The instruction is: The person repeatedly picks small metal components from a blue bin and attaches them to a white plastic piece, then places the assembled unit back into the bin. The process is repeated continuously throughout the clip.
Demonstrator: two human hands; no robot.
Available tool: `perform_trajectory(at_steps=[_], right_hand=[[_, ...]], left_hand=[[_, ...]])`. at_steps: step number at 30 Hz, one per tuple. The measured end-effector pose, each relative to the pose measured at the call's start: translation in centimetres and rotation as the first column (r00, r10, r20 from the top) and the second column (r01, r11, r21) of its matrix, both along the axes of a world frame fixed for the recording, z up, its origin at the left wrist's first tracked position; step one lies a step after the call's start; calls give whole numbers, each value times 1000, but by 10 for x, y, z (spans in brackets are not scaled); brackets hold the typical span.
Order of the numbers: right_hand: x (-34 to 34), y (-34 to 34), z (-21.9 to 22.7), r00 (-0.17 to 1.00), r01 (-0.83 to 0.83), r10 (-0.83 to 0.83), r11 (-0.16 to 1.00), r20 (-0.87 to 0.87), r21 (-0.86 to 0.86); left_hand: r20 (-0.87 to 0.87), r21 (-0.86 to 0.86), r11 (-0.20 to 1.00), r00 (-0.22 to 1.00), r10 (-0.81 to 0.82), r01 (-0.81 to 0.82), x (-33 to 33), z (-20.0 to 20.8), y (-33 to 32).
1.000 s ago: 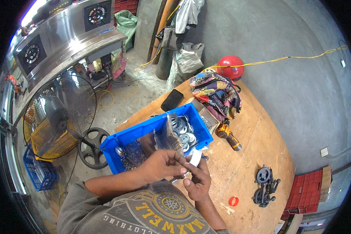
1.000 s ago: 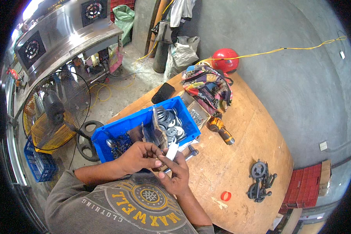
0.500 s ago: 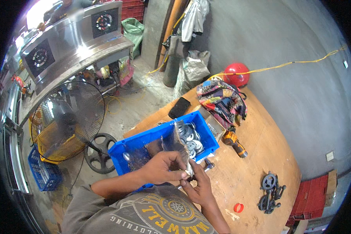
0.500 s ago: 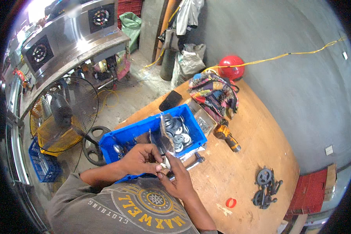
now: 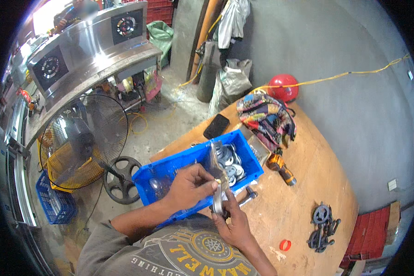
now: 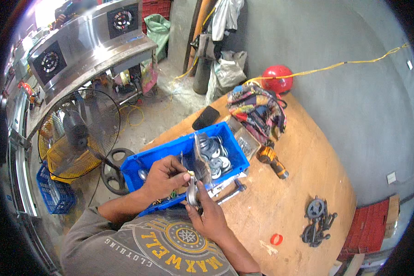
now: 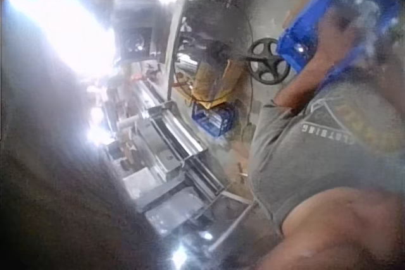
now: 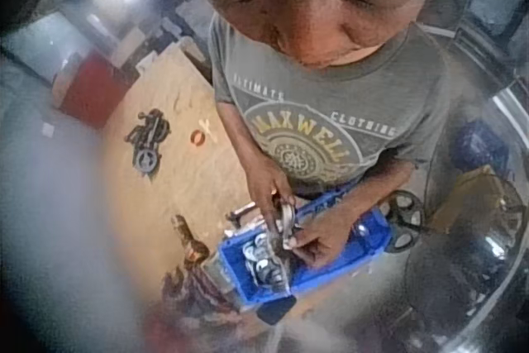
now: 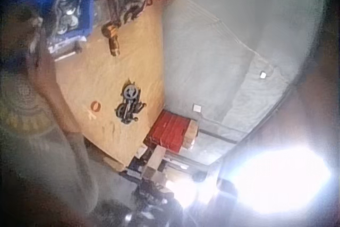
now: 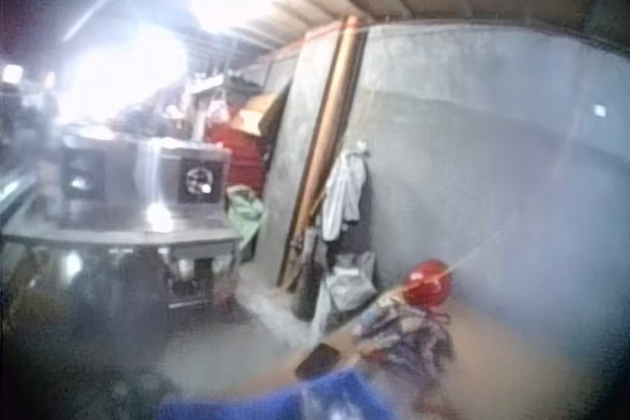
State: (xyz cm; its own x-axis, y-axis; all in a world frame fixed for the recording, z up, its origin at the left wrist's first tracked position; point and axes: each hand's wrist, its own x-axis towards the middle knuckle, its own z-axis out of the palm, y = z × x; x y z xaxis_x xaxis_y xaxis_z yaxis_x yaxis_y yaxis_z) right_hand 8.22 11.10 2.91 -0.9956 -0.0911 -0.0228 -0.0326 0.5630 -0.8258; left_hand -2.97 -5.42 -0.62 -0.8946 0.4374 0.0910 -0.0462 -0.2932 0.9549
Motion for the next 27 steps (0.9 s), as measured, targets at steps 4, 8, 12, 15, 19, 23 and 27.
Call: perform_trajectory(at_steps=[4,8,12,15,19,23,27], right_hand=[[4,-4,8,998,-14,23,991,64,-131],[7,1,18,993,64,-19,923,121,-381],[8,12,22,997,74,-35,768,74,-636],[6,23,25,997,75,-31,665,73,-743],[-11,27,18,998,51,-70,665,5,-746],[-30,29,2,996,82,-74,733,41,-676],[-22,25,-11,991,68,24,752,130,-656]], left_hand=[[29,-42,999,1000,-2,4,1,-4,5],[-162,-380,924,982,-99,30,2,-4,9],[-369,-381,925,916,-159,7,6,-4,9],[-445,-430,902,863,-238,28,11,-2,6],[-484,-421,901,812,-325,109,19,4,3],[-453,-283,933,826,-334,222,28,7,1],[-437,-207,966,869,-232,153,23,7,-6]])
